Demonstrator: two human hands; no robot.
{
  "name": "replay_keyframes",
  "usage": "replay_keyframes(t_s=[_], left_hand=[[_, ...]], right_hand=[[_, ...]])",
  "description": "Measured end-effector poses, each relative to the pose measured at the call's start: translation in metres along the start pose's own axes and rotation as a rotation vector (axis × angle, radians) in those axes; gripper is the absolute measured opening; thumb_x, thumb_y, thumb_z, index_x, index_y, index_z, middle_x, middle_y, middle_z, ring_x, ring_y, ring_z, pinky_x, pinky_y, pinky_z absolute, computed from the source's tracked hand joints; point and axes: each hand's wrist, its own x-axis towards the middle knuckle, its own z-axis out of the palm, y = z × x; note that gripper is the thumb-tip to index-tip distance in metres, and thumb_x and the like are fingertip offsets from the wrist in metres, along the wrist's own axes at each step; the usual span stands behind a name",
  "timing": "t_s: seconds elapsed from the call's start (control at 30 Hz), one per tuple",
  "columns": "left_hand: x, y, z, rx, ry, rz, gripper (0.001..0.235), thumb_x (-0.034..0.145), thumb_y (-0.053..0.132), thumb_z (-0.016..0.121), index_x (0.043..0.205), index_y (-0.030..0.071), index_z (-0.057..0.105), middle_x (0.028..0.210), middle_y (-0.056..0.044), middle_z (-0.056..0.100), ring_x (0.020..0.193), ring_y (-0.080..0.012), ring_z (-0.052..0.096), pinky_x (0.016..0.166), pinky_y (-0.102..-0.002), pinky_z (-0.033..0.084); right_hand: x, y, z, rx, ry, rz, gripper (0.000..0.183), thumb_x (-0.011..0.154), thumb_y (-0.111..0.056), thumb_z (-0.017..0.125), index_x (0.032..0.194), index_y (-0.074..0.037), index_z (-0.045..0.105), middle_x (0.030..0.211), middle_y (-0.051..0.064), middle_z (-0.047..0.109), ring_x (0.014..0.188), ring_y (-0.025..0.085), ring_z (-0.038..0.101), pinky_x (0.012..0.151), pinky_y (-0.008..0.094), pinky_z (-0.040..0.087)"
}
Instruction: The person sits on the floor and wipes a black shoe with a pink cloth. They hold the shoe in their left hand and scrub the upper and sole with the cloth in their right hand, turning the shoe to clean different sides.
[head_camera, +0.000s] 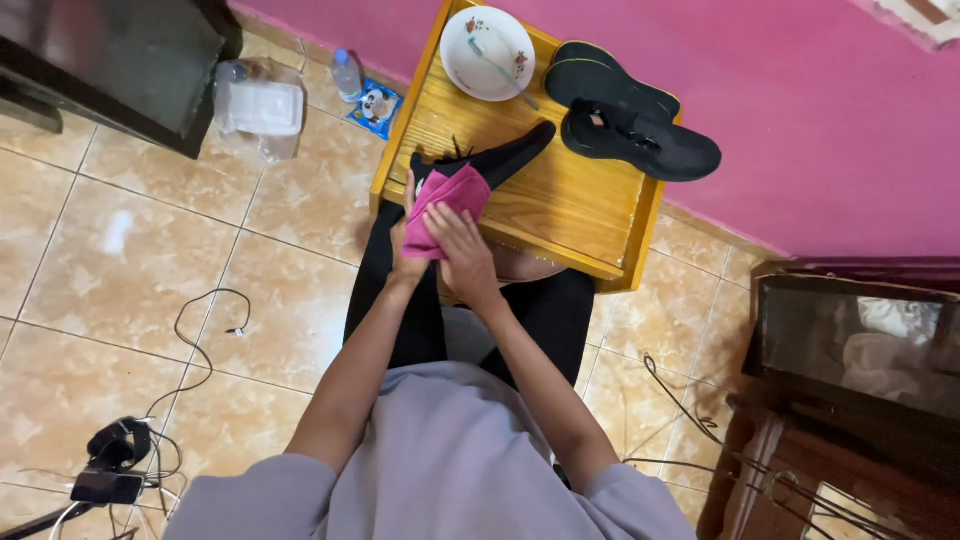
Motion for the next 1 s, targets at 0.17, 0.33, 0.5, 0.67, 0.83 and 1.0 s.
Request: replay_keyframes(t_s=[0.17,0.33,0.5,0.67,0.83,1.0], left_hand=[[0.005,0.007,-0.005,-0.070,-0.078,-0.012,0.106,0.087,0.036,0.073,0.165,0.035,0.000,0.108,-0.022,0.075,0.104,-0.0380,0.073,0.095,-0.049,0.054],[0.006,0.005,-0.005,-0.067,-0.109,-0.023,0.106,0.087,0.037,0.072,0.164,0.036,0.000,0.111,-0.020,0.075,0.107,-0.0369,0.072,0.097,-0.047,0.053],[0.006,0.005,0.005,0.013,0.004,0.072,0.114,0.085,0.049,0.078,0.165,0.027,0.000,0.106,-0.026,0.074,0.100,-0.0427,0.072,0.089,-0.052,0.054],[0.005,0.010,0.004,0.011,0.064,0.073,0.115,0.083,0.054,0.079,0.165,0.025,0.004,0.100,-0.024,0.076,0.095,-0.0409,0.074,0.083,-0.052,0.056],[0.002,0.013,0.004,-0.017,0.094,0.101,0.112,0.085,0.055,0.077,0.166,0.025,0.006,0.101,-0.024,0.076,0.093,-0.0407,0.074,0.080,-0.050,0.056],[0.004,0.018,-0.002,-0.011,0.031,0.050,0.115,0.082,0.046,0.080,0.165,0.025,0.003,0.105,-0.029,0.074,0.097,-0.0447,0.072,0.085,-0.055,0.055]], right_hand=[[0.009,-0.010,-0.002,0.066,0.108,0.085,0.050,0.097,0.000,0.048,0.145,-0.008,0.057,0.155,0.011,0.051,0.145,0.033,0.045,0.123,0.048,0.029],[0.010,-0.007,-0.012,-0.001,0.096,0.055,0.044,0.100,-0.004,0.044,0.139,-0.010,0.064,0.151,0.009,0.055,0.143,0.030,0.049,0.123,0.046,0.032],[0.027,0.030,-0.030,0.112,0.174,0.127,0.049,0.094,0.002,0.041,0.136,-0.007,0.064,0.142,0.012,0.061,0.135,0.035,0.055,0.119,0.046,0.037],[0.033,0.073,-0.050,0.059,0.150,0.138,0.050,0.091,0.007,0.043,0.134,-0.007,0.065,0.139,0.012,0.063,0.133,0.035,0.056,0.117,0.047,0.041],[0.036,0.137,-0.057,0.002,0.204,0.128,0.048,0.091,0.010,0.042,0.130,-0.006,0.066,0.137,0.015,0.063,0.131,0.039,0.056,0.114,0.050,0.043],[-0.028,0.296,-0.010,0.298,0.692,0.940,0.031,0.095,-0.007,0.053,0.119,0.004,0.070,0.117,0.027,0.068,0.119,0.039,0.063,0.106,0.048,0.045]])
